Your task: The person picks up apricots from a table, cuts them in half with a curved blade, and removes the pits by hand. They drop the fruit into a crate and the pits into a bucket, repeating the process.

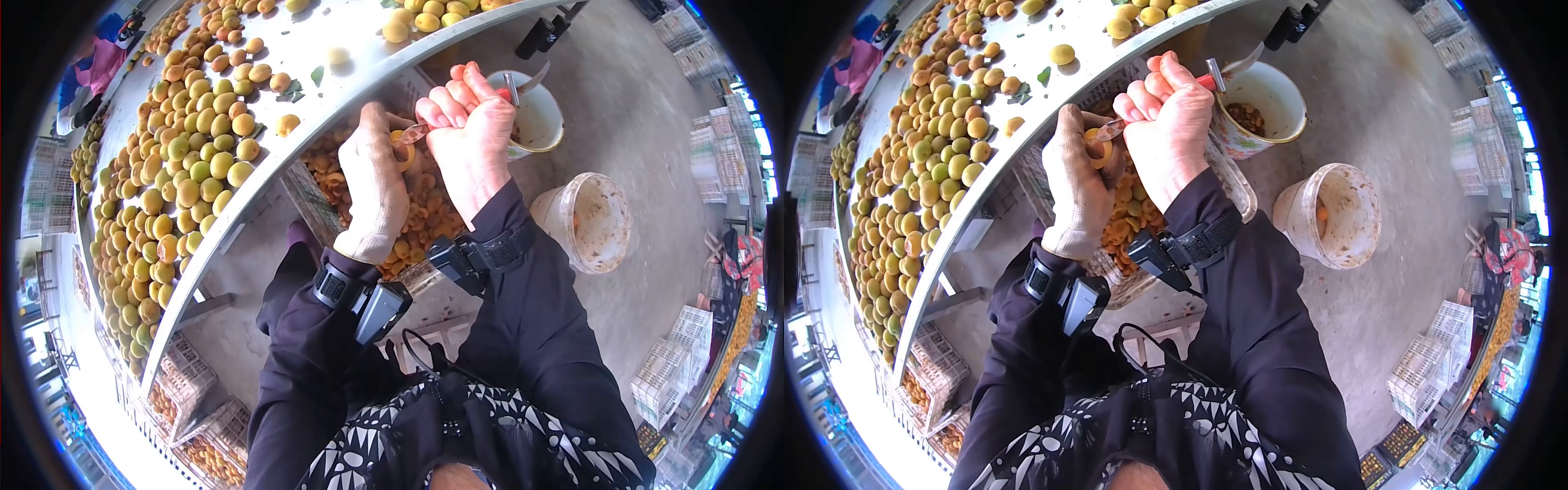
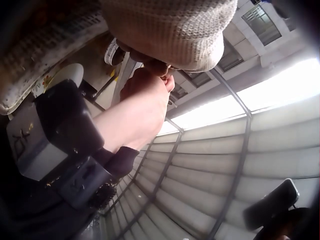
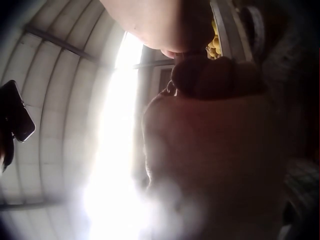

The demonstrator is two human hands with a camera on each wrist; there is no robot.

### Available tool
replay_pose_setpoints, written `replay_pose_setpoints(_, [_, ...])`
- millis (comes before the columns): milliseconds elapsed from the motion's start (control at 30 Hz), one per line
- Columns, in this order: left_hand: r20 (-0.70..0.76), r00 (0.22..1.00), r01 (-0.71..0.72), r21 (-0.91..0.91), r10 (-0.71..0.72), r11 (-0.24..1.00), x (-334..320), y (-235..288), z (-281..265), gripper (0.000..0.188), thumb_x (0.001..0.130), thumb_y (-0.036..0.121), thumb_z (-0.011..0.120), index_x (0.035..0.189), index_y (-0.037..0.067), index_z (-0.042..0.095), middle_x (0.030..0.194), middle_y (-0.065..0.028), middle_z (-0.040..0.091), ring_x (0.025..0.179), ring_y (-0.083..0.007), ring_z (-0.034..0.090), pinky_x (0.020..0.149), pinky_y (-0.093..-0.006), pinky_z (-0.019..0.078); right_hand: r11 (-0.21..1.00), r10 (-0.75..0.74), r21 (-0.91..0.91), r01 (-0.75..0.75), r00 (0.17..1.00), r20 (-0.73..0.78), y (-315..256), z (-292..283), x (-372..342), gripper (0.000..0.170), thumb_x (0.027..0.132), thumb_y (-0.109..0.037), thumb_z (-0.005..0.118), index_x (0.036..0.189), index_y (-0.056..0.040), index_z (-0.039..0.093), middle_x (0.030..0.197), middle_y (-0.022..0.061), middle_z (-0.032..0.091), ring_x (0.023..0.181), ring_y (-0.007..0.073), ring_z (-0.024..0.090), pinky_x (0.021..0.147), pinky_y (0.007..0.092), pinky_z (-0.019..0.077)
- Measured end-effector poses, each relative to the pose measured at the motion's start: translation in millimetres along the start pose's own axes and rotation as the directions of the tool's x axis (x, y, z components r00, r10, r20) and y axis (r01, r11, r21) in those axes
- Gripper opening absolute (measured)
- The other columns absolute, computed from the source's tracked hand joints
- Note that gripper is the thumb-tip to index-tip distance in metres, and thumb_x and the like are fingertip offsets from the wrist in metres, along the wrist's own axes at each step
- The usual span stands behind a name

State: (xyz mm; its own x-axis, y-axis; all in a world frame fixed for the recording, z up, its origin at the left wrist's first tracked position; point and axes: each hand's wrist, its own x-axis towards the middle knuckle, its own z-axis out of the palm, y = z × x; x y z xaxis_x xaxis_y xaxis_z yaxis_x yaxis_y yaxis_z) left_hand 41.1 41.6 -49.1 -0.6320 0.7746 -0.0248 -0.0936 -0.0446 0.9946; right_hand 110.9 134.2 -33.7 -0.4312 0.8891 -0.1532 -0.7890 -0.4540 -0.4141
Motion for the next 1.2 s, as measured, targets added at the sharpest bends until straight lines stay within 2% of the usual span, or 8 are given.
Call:
replay_pose_setpoints(100, [0.062,0.996,-0.069,-0.021,0.070,0.997,-0.9,0.3,-0.7,0.012,0.086,-0.006,0.059,0.089,0.004,0.053,0.077,-0.0002,0.052,0.066,-0.0039,0.042,0.048,-0.0170,0.0392,0.998,0.005,0.059,-0.004,1.000,-0.008,0.9,1.7,-2.0,0.019,0.094,-0.019,0.063,0.083,-0.0065,0.054,0.052,-0.0082,0.027,0.043,0.0062,0.025,0.051,0.0236,0.0278])
replay_pose_setpoints(400, [0.092,0.989,0.138,-0.336,-0.114,0.932,12.7,-8.9,-3.9,0.042,0.102,0.041,0.046,0.091,0.002,0.055,0.071,-0.0026,0.054,0.048,-0.0069,0.043,0.042,-0.0191,0.0306,0.994,0.067,0.086,-0.064,0.997,-0.035,2.2,5.3,-5.0,0.020,0.093,-0.018,0.064,0.081,-0.0038,0.055,0.051,-0.0069,0.027,0.043,0.0079,0.025,0.049,0.0245,0.0264])
replay_pose_setpoints(567, [0.143,0.976,-0.115,-0.302,0.164,0.946,8.2,10.0,-10.3,0.034,0.103,0.031,0.045,0.092,-0.001,0.053,0.070,-0.0029,0.055,0.055,-0.0102,0.046,0.052,-0.0192,0.0387,0.986,0.072,0.129,-0.102,0.974,0.215,-15.8,-2.0,7.6,0.020,0.094,-0.019,0.062,0.083,-0.0017,0.061,0.052,-0.0072,0.030,0.042,0.0067,0.025,0.047,0.0240,0.0275])
replay_pose_setpoints(633, [0.398,0.906,0.064,-0.464,0.144,0.883,32.1,-9.8,-42.5,0.028,0.091,0.003,0.060,0.114,-0.005,0.047,0.089,-0.0079,0.059,0.075,-0.0157,0.055,0.069,-0.0255,0.0486,0.992,-0.005,-0.112,0.051,0.927,0.375,-28.4,4.4,5.2,0.020,0.095,-0.022,0.062,0.087,-0.0027,0.063,0.053,-0.0076,0.030,0.043,0.0055,0.028,0.045,0.0237,0.0274])
replay_pose_setpoints(700, [0.553,0.826,0.169,-0.434,0.113,0.885,38.9,-6.2,-53.6,0.043,0.086,-0.004,0.064,0.124,-0.006,0.044,0.097,-0.0103,0.060,0.082,-0.0178,0.056,0.074,-0.0283,0.0504,0.848,-0.039,-0.486,0.211,0.940,0.340,-29.5,14.2,-9.3,0.018,0.094,-0.020,0.063,0.093,-0.0027,0.065,0.057,-0.0068,0.040,0.046,0.0030,0.033,0.046,0.0225,0.0297])
replay_pose_setpoints(767, [0.192,0.942,-0.316,0.223,0.276,0.922,19.7,2.3,-33.9,0.059,0.086,-0.002,0.064,0.137,-0.007,0.036,0.099,-0.0139,0.061,0.082,-0.0196,0.057,0.074,-0.0312,0.0512,0.601,-0.076,-0.698,0.389,0.897,0.435,-17.8,14.6,-21.4,0.010,0.088,-0.012,0.067,0.090,-0.0027,0.064,0.067,-0.0017,0.053,0.055,0.0094,0.049,0.051,0.0274,0.0415])
replay_pose_setpoints(900, [0.121,0.989,0.101,-0.092,-0.090,0.991,15.6,25.4,-21.2,0.038,0.104,0.032,0.045,0.113,-0.003,0.057,0.090,-0.0086,0.060,0.081,-0.0136,0.054,0.069,-0.0280,0.0465,-0.022,-0.055,-0.715,0.699,0.713,0.699,-0.6,8.0,-33.1,0.019,0.078,-0.002,0.071,0.087,-0.0036,0.054,0.078,0.0130,0.057,0.069,0.0325,0.060,0.061,0.0384,0.0484])
replay_pose_setpoints(1200, [0.126,0.991,-0.049,0.004,0.048,0.999,14.5,0.3,-10.2,0.033,0.104,0.032,0.045,0.091,0.004,0.057,0.082,0.0015,0.053,0.076,-0.0068,0.044,0.067,-0.0244,0.0399,-0.094,0.007,-0.648,0.756,0.651,0.759,-8.4,-8.3,-35.4,0.025,0.079,-0.001,0.065,0.095,-0.0026,0.046,0.085,0.0193,0.055,0.080,0.0396,0.059,0.066,0.0463,0.0482])
